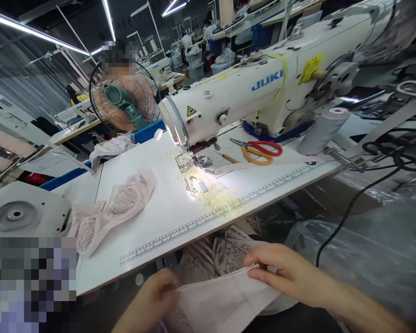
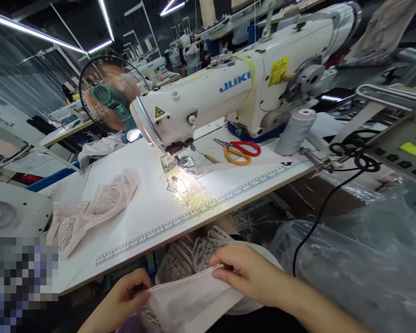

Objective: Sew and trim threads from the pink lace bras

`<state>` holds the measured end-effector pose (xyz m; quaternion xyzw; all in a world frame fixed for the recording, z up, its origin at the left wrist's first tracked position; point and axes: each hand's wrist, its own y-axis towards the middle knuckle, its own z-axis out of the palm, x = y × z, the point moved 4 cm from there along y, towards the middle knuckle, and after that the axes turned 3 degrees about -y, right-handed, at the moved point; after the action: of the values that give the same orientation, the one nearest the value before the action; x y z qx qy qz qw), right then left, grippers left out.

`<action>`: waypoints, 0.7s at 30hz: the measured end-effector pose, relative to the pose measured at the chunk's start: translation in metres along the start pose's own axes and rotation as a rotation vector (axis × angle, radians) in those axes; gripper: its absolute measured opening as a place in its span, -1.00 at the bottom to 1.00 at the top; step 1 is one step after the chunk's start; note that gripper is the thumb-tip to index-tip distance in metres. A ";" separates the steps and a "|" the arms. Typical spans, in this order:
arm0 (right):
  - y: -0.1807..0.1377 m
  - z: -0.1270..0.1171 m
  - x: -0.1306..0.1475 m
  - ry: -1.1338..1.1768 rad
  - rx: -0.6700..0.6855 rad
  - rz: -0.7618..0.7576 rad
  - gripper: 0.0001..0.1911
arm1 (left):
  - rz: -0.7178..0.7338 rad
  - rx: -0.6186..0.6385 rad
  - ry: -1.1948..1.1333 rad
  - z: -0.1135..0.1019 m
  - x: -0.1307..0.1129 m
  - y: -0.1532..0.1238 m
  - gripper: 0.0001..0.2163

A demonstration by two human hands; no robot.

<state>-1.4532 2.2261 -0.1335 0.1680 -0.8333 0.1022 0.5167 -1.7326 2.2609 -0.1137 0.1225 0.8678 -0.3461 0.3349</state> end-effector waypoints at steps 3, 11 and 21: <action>0.003 0.002 0.006 -0.023 0.021 -0.003 -0.73 | 0.051 -0.017 0.272 0.005 -0.019 0.008 -0.86; 0.003 -0.005 0.016 0.020 0.063 0.073 -0.79 | 0.325 0.047 -0.083 0.068 -0.096 0.044 -0.81; 0.000 -0.005 0.013 0.283 0.011 0.158 -0.82 | 0.087 0.049 -0.699 0.081 -0.081 0.063 -0.56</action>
<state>-1.4544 2.2258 -0.1201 0.0886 -0.7622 0.1696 0.6184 -1.6044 2.2532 -0.1355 0.0416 0.6862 -0.3732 0.6230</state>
